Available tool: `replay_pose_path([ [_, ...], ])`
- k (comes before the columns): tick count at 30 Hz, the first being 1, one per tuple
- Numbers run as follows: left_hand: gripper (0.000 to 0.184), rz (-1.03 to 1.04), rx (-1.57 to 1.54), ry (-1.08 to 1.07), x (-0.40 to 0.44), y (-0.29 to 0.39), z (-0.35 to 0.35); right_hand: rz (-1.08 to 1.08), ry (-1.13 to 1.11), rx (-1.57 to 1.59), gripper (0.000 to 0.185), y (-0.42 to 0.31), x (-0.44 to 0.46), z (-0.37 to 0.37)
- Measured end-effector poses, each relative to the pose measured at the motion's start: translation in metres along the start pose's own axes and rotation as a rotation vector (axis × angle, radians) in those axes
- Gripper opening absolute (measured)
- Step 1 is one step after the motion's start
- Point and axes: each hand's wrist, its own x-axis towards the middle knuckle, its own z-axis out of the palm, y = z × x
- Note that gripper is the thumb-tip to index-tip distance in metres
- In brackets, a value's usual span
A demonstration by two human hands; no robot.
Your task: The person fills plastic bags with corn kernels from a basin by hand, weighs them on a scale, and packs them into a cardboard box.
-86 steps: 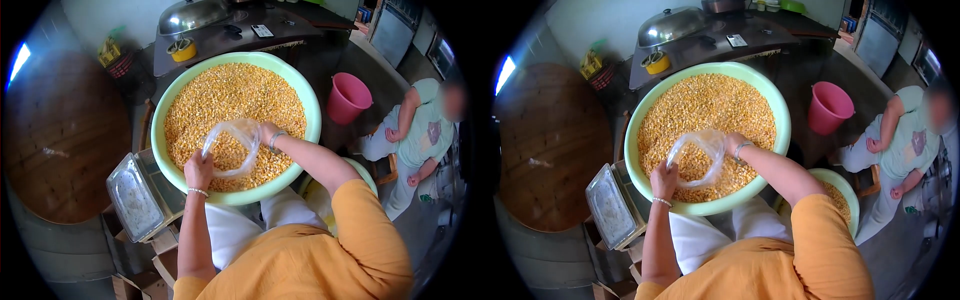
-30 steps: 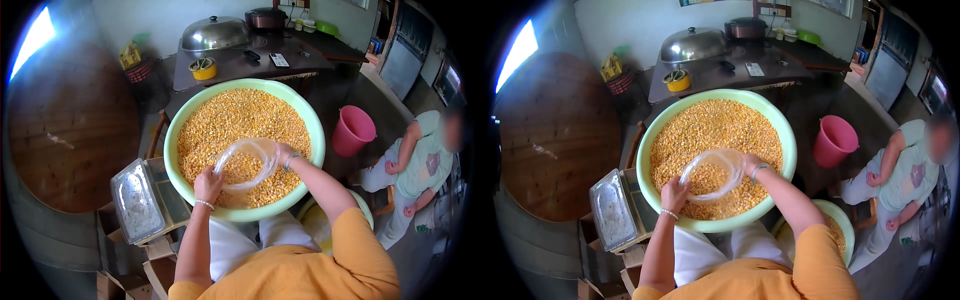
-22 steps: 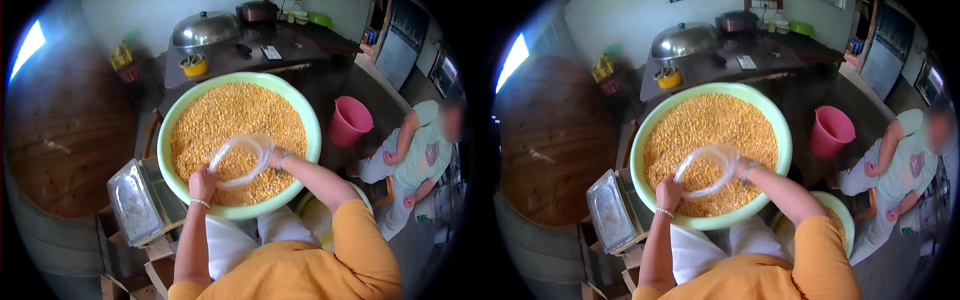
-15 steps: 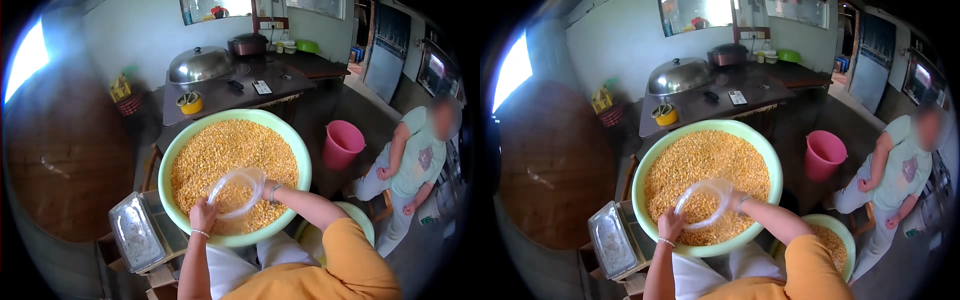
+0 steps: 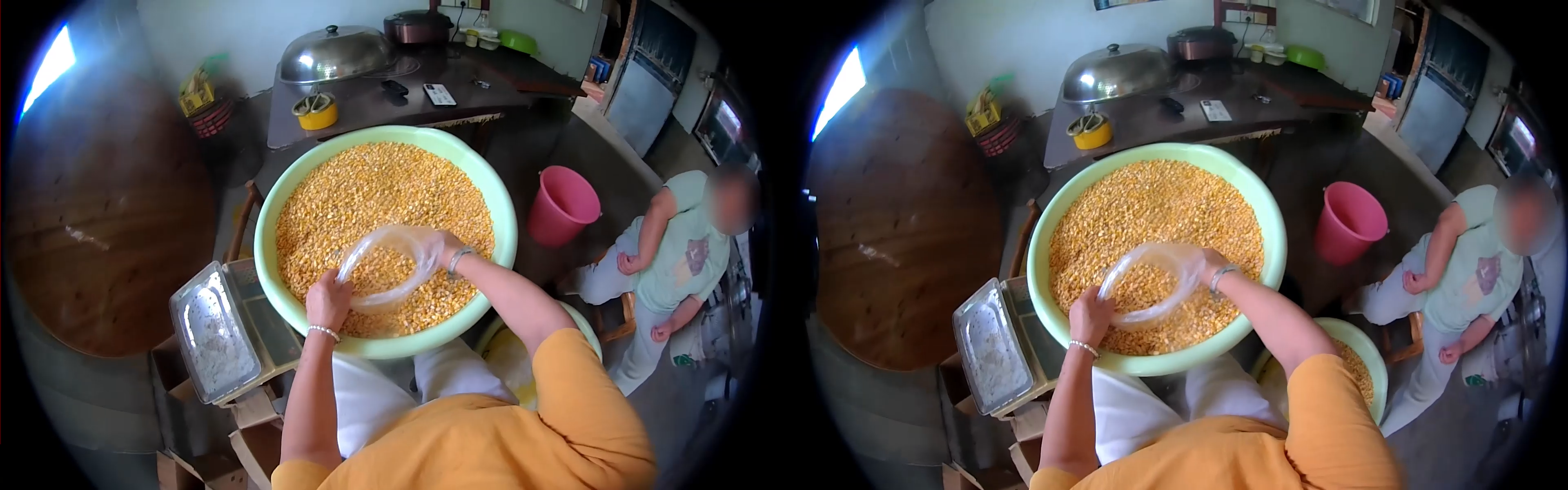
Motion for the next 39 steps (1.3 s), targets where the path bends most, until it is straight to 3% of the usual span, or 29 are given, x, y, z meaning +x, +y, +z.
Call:
replay_pose_path([
  [4, 0.022, 0.016, -0.036, 0.012, 0.001, 0.006, 0.002, -0.209, 0.295, 0.004, 0.038, 0.017, 0.016, -0.012],
  [5, 0.021, 0.010, -0.037, 0.014, 0.001, 0.008, 0.002, -0.153, 0.289, 0.303, 0.034, 0.019, 0.022, -0.016],
  [8, 0.020, 0.054, -0.060, 0.057, -0.001, 0.000, 0.002, -0.170, 0.197, 0.696, 0.027, -0.022, -0.004, -0.049],
  [11, 0.020, 0.048, -0.034, 0.072, 0.000, -0.003, 0.004, -0.501, 0.060, 0.529, 0.021, -0.074, -0.028, -0.052],
  [13, 0.020, 0.066, -0.066, 0.111, 0.002, -0.006, 0.005, -0.448, -0.165, 0.154, 0.022, -0.115, -0.057, -0.044],
  [15, 0.018, 0.085, -0.078, 0.126, 0.001, -0.008, 0.006, -1.041, -0.044, -0.206, 0.018, -0.104, -0.033, 0.002],
  [18, 0.015, 0.074, -0.103, 0.127, 0.000, -0.003, 0.004, -0.791, -0.071, -0.060, 0.018, -0.108, -0.017, 0.051],
  [21, 0.016, 0.081, -0.074, 0.104, 0.003, -0.009, 0.007, -0.688, -0.145, -0.282, 0.020, -0.122, -0.020, 0.042],
  [22, 0.017, 0.085, -0.083, 0.122, 0.002, -0.007, 0.005, -0.832, -0.071, -0.238, 0.021, -0.122, -0.025, 0.037],
  [24, 0.020, 0.065, -0.095, 0.091, 0.003, -0.008, 0.004, -0.830, -0.032, -0.411, 0.020, -0.127, -0.050, 0.017],
  [27, 0.024, 0.062, -0.092, 0.135, 0.002, -0.002, 0.001, -0.970, 0.157, -0.175, 0.018, -0.109, -0.071, -0.001],
  [30, 0.024, 0.032, -0.120, 0.170, -0.001, 0.002, -0.002, -1.036, 0.708, -0.056, 0.028, -0.089, -0.067, -0.017],
  [31, 0.024, 0.032, -0.124, 0.190, -0.003, 0.005, -0.004, -0.904, 0.793, -0.136, 0.046, -0.082, -0.072, -0.027],
  [34, 0.022, 0.053, -0.054, 0.192, 0.000, 0.001, 0.000, -0.382, 0.465, 0.149, 0.063, -0.071, -0.076, -0.028],
  [35, 0.021, 0.056, -0.003, 0.151, 0.002, -0.003, 0.001, -0.203, 0.173, 0.245, 0.064, -0.072, -0.085, -0.041],
  [36, 0.020, 0.059, 0.046, 0.114, 0.004, -0.008, 0.003, -0.276, 0.124, 0.099, 0.046, -0.051, -0.062, -0.028],
  [37, 0.019, 0.103, 0.065, 0.124, 0.004, -0.012, 0.005, -0.298, 0.113, 0.157, 0.024, -0.046, -0.058, -0.023],
  [38, 0.018, 0.141, 0.090, 0.136, 0.003, -0.012, 0.004, -0.219, 0.092, 0.090, 0.020, -0.044, -0.046, -0.015],
  [39, 0.017, 0.069, 0.099, 0.090, 0.000, -0.003, -0.002, -0.298, 0.192, 0.077, 0.021, -0.038, -0.040, -0.006],
])
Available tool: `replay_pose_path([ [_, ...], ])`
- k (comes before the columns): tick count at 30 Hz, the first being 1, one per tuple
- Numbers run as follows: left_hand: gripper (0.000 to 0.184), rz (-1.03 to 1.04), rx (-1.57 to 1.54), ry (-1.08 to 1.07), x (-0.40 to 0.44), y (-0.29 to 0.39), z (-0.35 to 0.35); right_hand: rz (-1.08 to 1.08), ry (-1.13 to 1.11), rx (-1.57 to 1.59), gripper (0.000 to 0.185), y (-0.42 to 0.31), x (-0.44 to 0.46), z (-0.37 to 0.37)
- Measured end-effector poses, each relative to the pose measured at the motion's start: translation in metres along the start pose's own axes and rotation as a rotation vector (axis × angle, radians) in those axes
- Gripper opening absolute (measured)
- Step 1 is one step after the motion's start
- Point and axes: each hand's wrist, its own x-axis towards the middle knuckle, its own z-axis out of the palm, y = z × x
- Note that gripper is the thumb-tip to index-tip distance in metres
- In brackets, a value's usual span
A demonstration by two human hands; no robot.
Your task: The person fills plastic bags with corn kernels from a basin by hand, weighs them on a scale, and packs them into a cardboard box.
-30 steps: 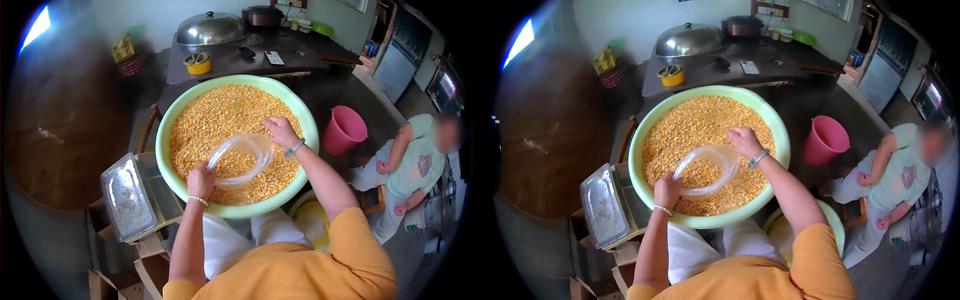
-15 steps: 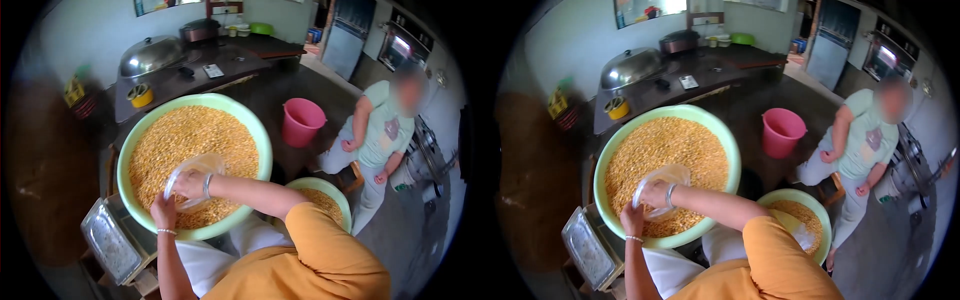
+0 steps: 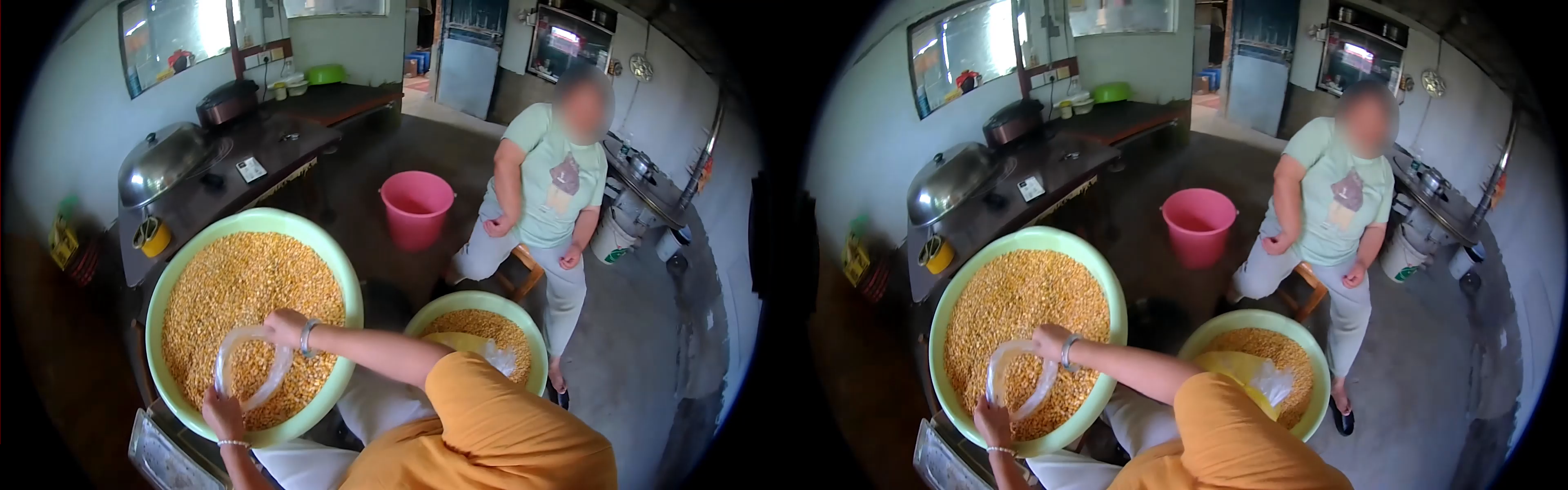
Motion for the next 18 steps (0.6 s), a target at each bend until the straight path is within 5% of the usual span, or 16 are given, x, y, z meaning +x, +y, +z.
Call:
replay_pose_path([
  [7, 0.004, 0.136, 0.123, 0.151, -0.013, -0.017, -0.042, -0.002, -0.002, 0.234, 0.016, 0.005, -0.008, -0.025],
  [9, 0.007, -0.105, -0.208, 0.007, -0.013, -0.019, -0.053, -0.013, -0.123, 0.351, 0.015, 0.004, -0.018, -0.034],
  [15, 0.023, -0.181, -1.143, 0.093, -0.022, -0.011, -0.043, -0.118, -0.312, 0.588, 0.016, 0.019, -0.018, -0.037],
  [18, 0.038, -0.238, -1.224, 0.075, -0.023, 0.008, -0.050, -0.186, -0.423, 0.618, 0.044, 0.024, -0.019, -0.046],
])
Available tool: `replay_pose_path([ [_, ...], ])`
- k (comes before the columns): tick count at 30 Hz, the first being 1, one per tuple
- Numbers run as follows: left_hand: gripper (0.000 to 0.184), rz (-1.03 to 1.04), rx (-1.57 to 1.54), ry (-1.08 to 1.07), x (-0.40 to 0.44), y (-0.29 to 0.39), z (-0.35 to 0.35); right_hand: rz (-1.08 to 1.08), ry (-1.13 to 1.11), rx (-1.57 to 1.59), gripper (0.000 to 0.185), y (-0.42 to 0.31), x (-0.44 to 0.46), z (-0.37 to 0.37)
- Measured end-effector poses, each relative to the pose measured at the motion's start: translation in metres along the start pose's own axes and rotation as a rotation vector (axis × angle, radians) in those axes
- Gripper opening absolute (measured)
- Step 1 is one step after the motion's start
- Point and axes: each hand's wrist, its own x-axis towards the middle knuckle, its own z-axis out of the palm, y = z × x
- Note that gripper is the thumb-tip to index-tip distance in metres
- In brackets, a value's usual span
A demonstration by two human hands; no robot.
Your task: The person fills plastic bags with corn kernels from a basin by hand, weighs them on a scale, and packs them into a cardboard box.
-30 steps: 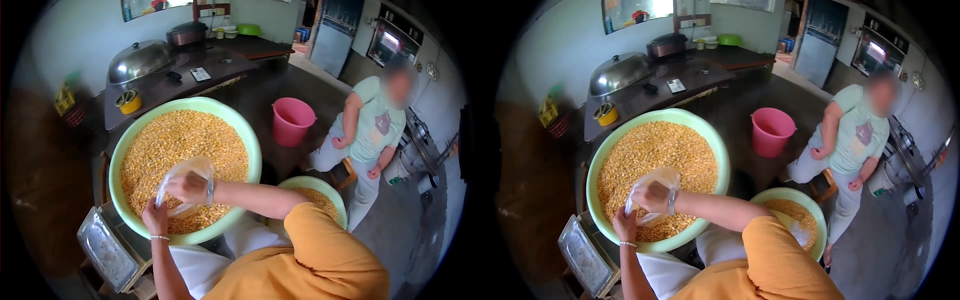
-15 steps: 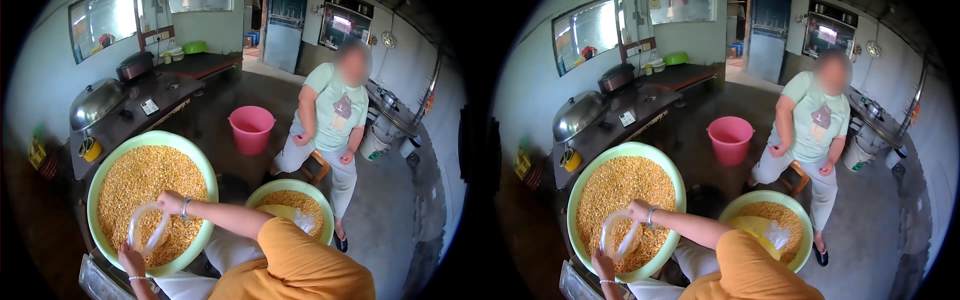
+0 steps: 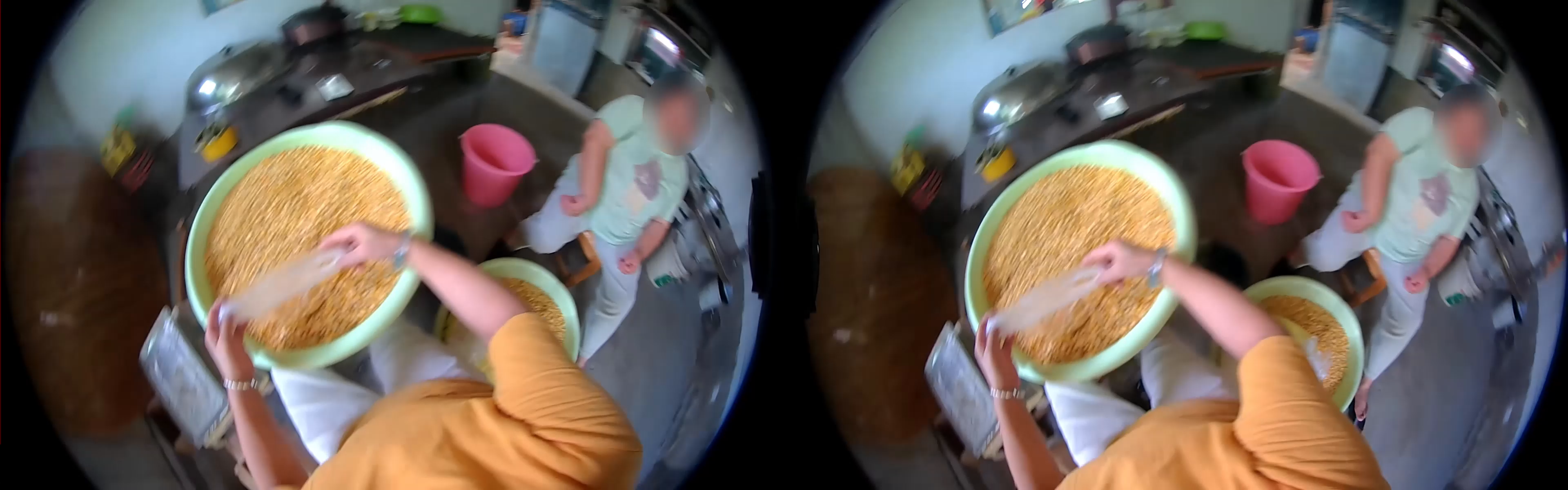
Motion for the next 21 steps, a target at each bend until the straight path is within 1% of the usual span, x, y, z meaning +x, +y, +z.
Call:
replay_pose_path([
  [1, 0.043, -0.008, 0.067, -0.025, -0.004, 0.005, 0.003, 0.036, -0.080, 0.094, 0.065, 0.003, -0.004, -0.002],
  [2, 0.050, 0.047, 0.251, -0.106, -0.007, 0.011, 0.004, 0.000, -0.095, 0.066, 0.081, 0.010, -0.004, -0.001],
  [3, 0.061, 0.014, 0.295, -0.161, -0.015, 0.019, 0.002, 0.017, -0.068, 0.041, 0.087, -0.002, -0.010, 0.001],
  [4, 0.077, 0.159, 0.350, -0.213, -0.015, 0.013, -0.003, 0.075, -0.044, -0.133, 0.093, -0.003, -0.013, 0.000],
  [5, 0.090, 0.245, 0.472, -0.220, -0.013, 0.002, -0.013, 0.058, 0.081, -0.426, 0.100, -0.005, -0.014, 0.002],
  [6, 0.096, 0.308, 0.605, -0.223, -0.009, -0.006, -0.023, -0.030, 0.157, -0.574, 0.105, 0.003, -0.012, 0.004],
  [7, 0.097, 0.350, 0.740, -0.209, -0.005, -0.001, -0.019, -0.102, 0.150, -0.602, 0.102, 0.004, -0.008, 0.004],
  [9, 0.098, 0.406, 0.781, -0.184, 0.013, -0.005, -0.015, 0.017, 0.202, -0.677, 0.092, -0.008, 0.008, 0.014],
  [10, 0.093, 0.525, 0.734, -0.178, 0.024, -0.008, -0.005, 0.036, 0.246, -0.588, 0.088, -0.006, 0.018, 0.009],
  [12, 0.084, 0.464, 0.665, -0.240, 0.039, -0.018, 0.015, 0.096, 0.263, -0.376, 0.080, 0.014, 0.036, 0.010],
  [13, 0.080, 0.430, 0.644, -0.261, 0.042, -0.017, 0.018, 0.132, 0.319, -0.252, 0.066, 0.015, 0.044, 0.010],
  [15, 0.069, 0.402, 0.515, -0.237, 0.048, -0.019, 0.038, 0.029, 0.385, -0.082, 0.039, 0.031, 0.048, 0.011],
  [16, 0.064, 0.389, 0.448, -0.225, 0.051, -0.019, 0.043, 0.118, 0.358, -0.154, 0.032, 0.024, 0.047, 0.012],
  [17, 0.047, 0.239, 0.451, -0.173, 0.059, -0.025, 0.040, 0.210, 0.328, -0.228, 0.025, 0.017, 0.046, 0.013],
  [18, 0.033, 0.173, 0.282, -0.151, 0.059, -0.022, 0.044, 0.311, 0.294, -0.304, 0.019, 0.012, 0.042, 0.014],
  [19, 0.020, 0.100, 0.113, -0.125, 0.055, -0.019, 0.048, 0.262, 0.315, -0.271, 0.016, 0.010, 0.038, 0.016],
  [21, 0.011, 0.146, -0.107, -0.054, 0.052, -0.016, 0.052, 0.169, 0.371, -0.197, 0.013, 0.009, 0.032, 0.015],
])
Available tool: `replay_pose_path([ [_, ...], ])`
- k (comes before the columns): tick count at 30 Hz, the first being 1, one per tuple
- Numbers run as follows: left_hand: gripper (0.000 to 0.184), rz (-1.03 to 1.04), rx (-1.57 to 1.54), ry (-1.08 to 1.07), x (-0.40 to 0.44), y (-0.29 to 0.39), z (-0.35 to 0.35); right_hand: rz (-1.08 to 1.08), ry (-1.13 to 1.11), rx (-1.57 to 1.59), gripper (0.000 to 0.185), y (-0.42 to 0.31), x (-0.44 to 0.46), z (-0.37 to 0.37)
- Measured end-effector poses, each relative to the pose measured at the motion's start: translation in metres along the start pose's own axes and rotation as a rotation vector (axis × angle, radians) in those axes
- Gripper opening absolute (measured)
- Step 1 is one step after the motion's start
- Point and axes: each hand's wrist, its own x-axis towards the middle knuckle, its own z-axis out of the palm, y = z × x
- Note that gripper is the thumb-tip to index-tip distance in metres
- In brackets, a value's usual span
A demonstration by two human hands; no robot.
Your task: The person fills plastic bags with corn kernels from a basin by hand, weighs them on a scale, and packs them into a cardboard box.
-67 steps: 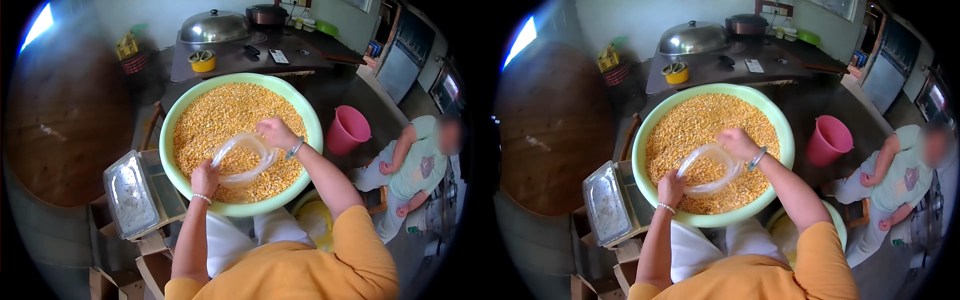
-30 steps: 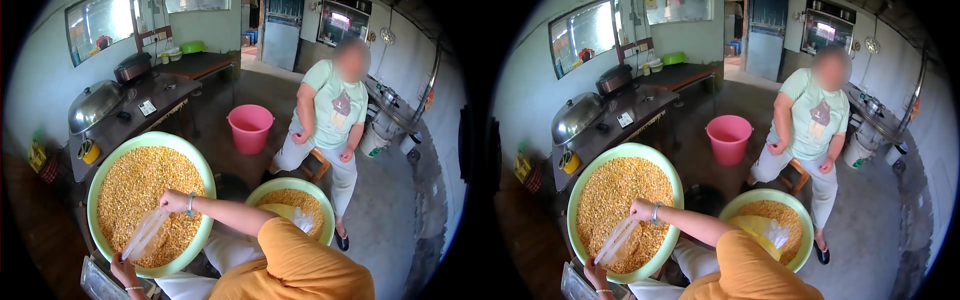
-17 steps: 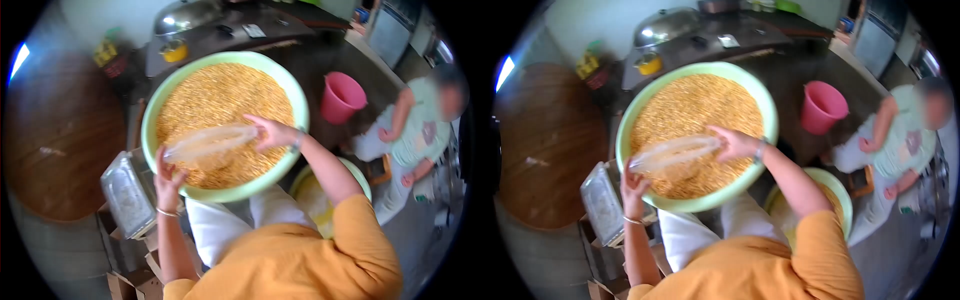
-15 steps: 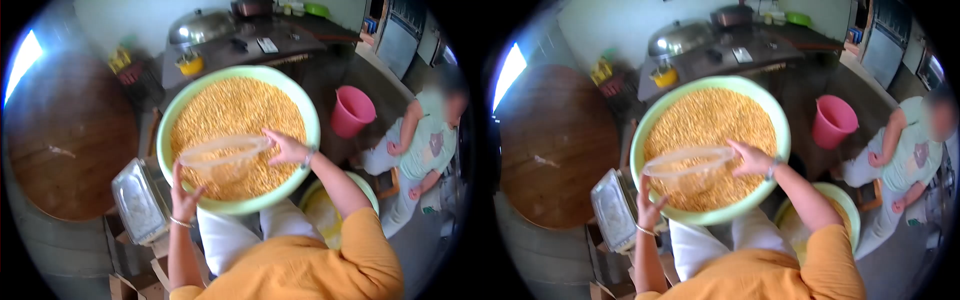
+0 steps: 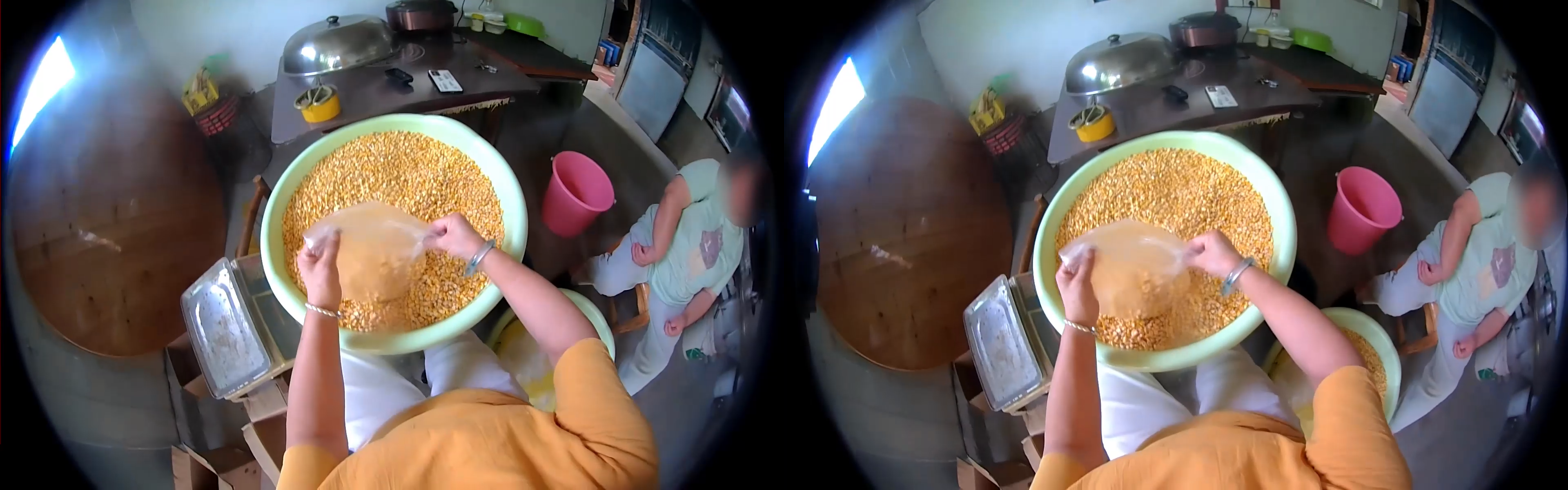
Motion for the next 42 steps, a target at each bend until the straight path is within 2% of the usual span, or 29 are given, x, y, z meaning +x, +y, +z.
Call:
replay_pose_path([
  [1, 0.012, -0.035, -0.068, -0.031, 0.002, -0.005, -0.006, 0.060, -0.017, -0.017, 0.014, 0.003, 0.000, -0.002],
  [2, 0.013, -0.035, -0.185, -0.009, 0.002, -0.007, -0.005, 0.005, -0.042, 0.076, 0.016, 0.018, 0.004, -0.002],
  [4, 0.013, -0.040, -0.319, 0.038, 0.000, 0.001, 0.006, 0.054, -0.091, 0.159, 0.022, 0.017, 0.005, -0.003],
  [7, 0.014, -0.149, -0.449, 0.075, 0.015, -0.028, -0.011, -0.004, -0.115, 0.376, 0.027, 0.005, -0.001, 0.000],
  [10, 0.014, -0.375, -0.160, 0.283, 0.026, -0.064, -0.021, -0.026, -0.215, 0.637, 0.030, -0.020, -0.009, -0.003],
  [11, 0.011, -0.400, -0.126, 0.209, 0.021, -0.070, -0.020, -0.112, -0.219, 0.697, 0.031, -0.024, -0.008, 0.001],
  [14, 0.012, -0.476, 0.395, -0.003, 0.014, -0.083, -0.017, -0.328, -0.361, 0.970, 0.030, -0.029, 0.003, 0.023],
  [15, 0.013, -0.350, 0.642, -0.048, 0.012, -0.090, -0.017, -0.296, -0.427, 1.013, 0.025, -0.036, 0.001, 0.029],
  [16, 0.013, -0.373, 0.431, -0.078, 0.009, -0.093, -0.027, -0.239, -0.469, 1.032, 0.014, -0.052, -0.007, 0.034],
  [17, 0.013, -0.395, 0.206, -0.126, 0.008, -0.097, -0.035, -0.316, -0.475, 1.026, 0.014, -0.053, -0.003, 0.049],
  [19, 0.013, -0.464, 0.043, -0.244, -0.003, -0.077, -0.012, -0.362, -0.480, 0.903, 0.014, -0.060, -0.008, 0.057],
  [20, 0.013, -0.501, 0.122, -0.300, -0.014, -0.045, -0.001, -0.265, -0.449, 0.907, 0.013, -0.057, -0.007, 0.060],
  [21, 0.011, -0.338, 0.215, -0.170, 0.004, -0.102, -0.037, -0.161, -0.381, 0.999, 0.014, -0.046, -0.004, 0.066],
  [22, 0.009, -0.266, 0.190, 0.008, -0.012, -0.063, -0.015, -0.121, -0.344, 1.113, 0.015, -0.044, -0.004, 0.065],
  [24, 0.013, -0.156, 0.102, -0.033, -0.005, -0.062, -0.030, -0.042, -0.165, 1.149, 0.012, -0.035, 0.001, 0.067],
  [25, 0.015, -0.113, -0.003, -0.023, -0.012, -0.048, -0.011, 0.001, -0.136, 1.094, 0.012, -0.034, 0.003, 0.067],
  [26, 0.019, -0.168, -0.078, -0.069, -0.014, -0.043, -0.008, 0.049, -0.113, 1.047, 0.013, -0.034, 0.003, 0.070],
  [28, 0.018, -0.254, -0.307, -0.017, -0.013, -0.043, 0.002, -0.017, -0.160, 1.055, 0.013, -0.037, 0.003, 0.071],
  [29, 0.015, -0.295, -0.314, -0.117, 0.001, -0.058, -0.019, -0.051, -0.173, 1.041, 0.013, -0.028, 0.011, 0.077],
  [30, 0.015, -0.377, -0.474, -0.145, 0.012, -0.068, -0.034, -0.098, -0.182, 1.020, 0.014, -0.029, 0.011, 0.075],
  [32, 0.014, -0.314, -0.862, -0.829, 0.029, -0.077, -0.052, -0.132, -0.183, 1.139, 0.012, -0.034, 0.014, 0.078],
  [33, 0.015, -0.403, -0.581, -0.431, 0.011, -0.042, -0.028, -0.241, -0.097, 0.923, 0.013, -0.038, 0.016, 0.081],
  [35, 0.019, -0.373, -0.089, 0.182, -0.018, -0.008, 0.025, -0.081, -0.192, 0.962, 0.009, -0.040, 0.018, 0.082],
  [36, 0.014, -0.262, -0.087, 0.084, -0.010, -0.030, 0.006, 0.002, -0.236, 0.979, 0.008, -0.042, 0.019, 0.082],
  [37, 0.008, -0.272, 0.033, 0.019, -0.010, -0.032, 0.001, -0.004, -0.220, 0.956, 0.010, -0.039, 0.018, 0.083],
  [38, 0.008, -0.325, 0.024, 0.004, -0.012, -0.030, 0.001, 0.045, -0.213, 0.918, 0.013, -0.041, 0.014, 0.081],
  [40, 0.014, -0.366, 0.044, -0.019, -0.017, -0.028, 0.004, 0.023, -0.092, 0.879, 0.007, -0.030, 0.016, 0.087],
  [42, 0.023, -0.366, 0.093, -0.163, -0.021, -0.026, -0.001, -0.013, -0.076, 0.729, 0.006, -0.024, 0.022, 0.094],
])
